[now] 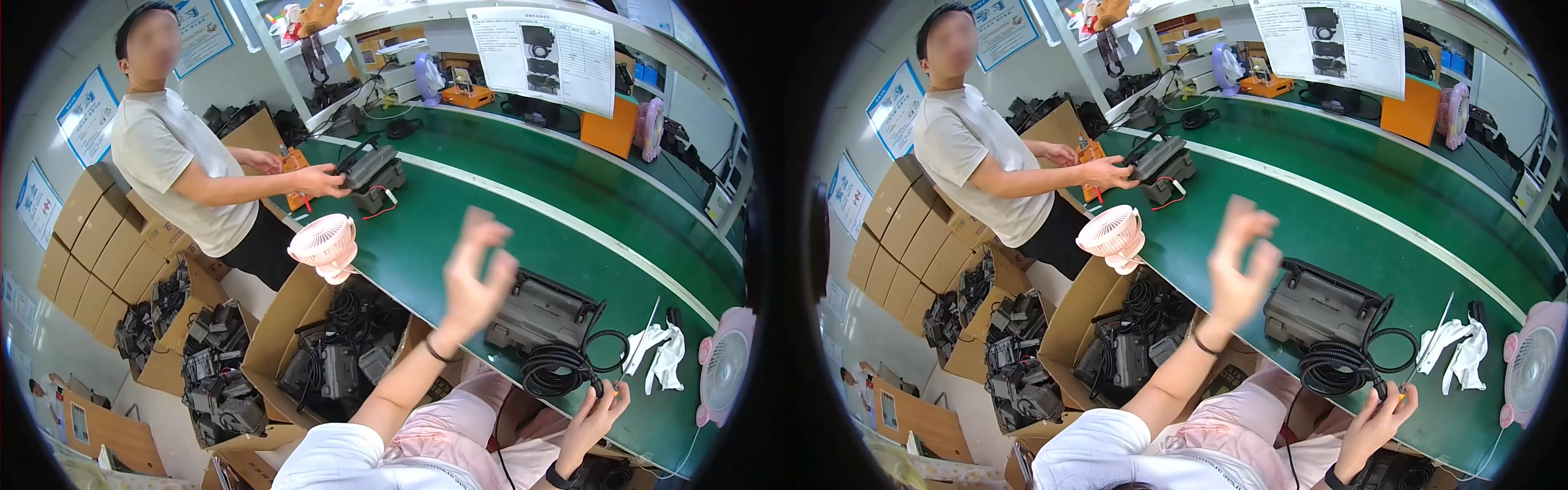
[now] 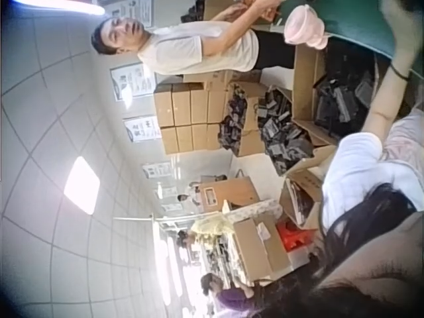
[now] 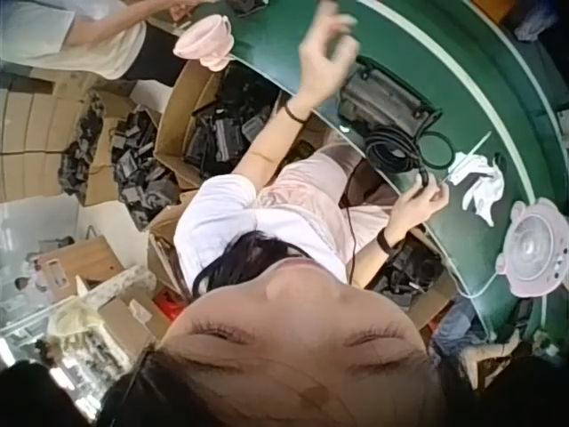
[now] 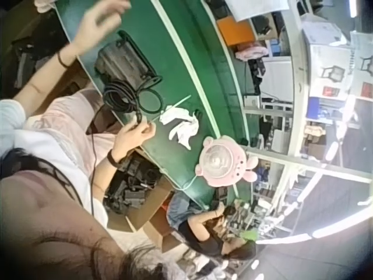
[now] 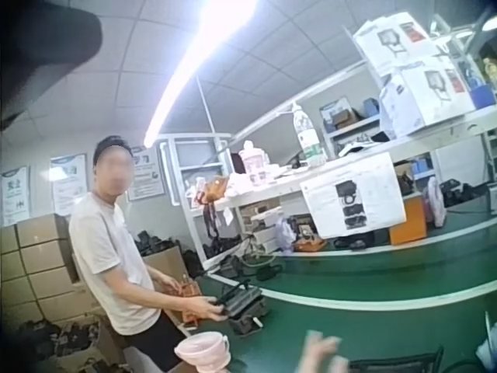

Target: Assembling electronic enclosures by inserting cables and securing them with a screwdriver.

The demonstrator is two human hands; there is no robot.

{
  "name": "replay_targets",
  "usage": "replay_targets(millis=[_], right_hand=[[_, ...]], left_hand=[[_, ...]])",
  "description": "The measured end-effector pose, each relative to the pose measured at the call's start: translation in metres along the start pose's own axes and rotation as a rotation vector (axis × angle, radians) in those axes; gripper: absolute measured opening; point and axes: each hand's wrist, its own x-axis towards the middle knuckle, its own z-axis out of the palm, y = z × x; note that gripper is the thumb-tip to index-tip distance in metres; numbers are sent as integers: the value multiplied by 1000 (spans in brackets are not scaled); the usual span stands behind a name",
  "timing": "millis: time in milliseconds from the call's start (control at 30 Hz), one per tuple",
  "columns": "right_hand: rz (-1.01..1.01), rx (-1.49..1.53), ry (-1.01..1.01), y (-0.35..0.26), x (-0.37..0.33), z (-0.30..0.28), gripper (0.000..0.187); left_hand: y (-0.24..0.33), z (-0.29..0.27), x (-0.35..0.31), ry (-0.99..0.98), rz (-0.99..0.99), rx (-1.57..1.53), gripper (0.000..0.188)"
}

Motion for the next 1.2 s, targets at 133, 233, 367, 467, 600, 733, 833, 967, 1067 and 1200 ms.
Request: replay_targets(millis=[133, 233, 367, 467, 600, 733, 833, 967, 1067, 1200], right_hand=[[-42, -28, -4, -1, 0, 0, 21], [10, 28, 2, 6, -3, -3, 21], [-3, -5, 3, 6, -7, -3, 22], [-10, -48, -9, 8, -7, -5, 24], [-40, -70, -6, 0, -6, -6, 25], [-21, -89, -31, 0, -6, -8, 27], [-99, -121, 17, 6, -7, -6, 29], [-78, -157, 6, 1, -7, -8, 29], [-134, -213, 6, -2, -4, -11, 28], [-137, -215, -35, -4, -2, -14, 28]], left_hand=[[-68, -57, 11, 462, -696, -641, 56], [-54, -37, -16, 58, -365, -335, 29], [20, -10, -56, -433, 136, -103, 23], [42, 28, -85, -501, 585, 29, 31], [54, 62, -101, -558, 682, 40, 33], [53, 86, -109, -553, 691, 25, 30], [57, 92, -110, -552, 724, 55, 24], [54, 97, -109, -598, 800, 113, 22], [48, 98, -110, -636, 818, 79, 23], [45, 98, -108, -635, 822, 30, 24]])
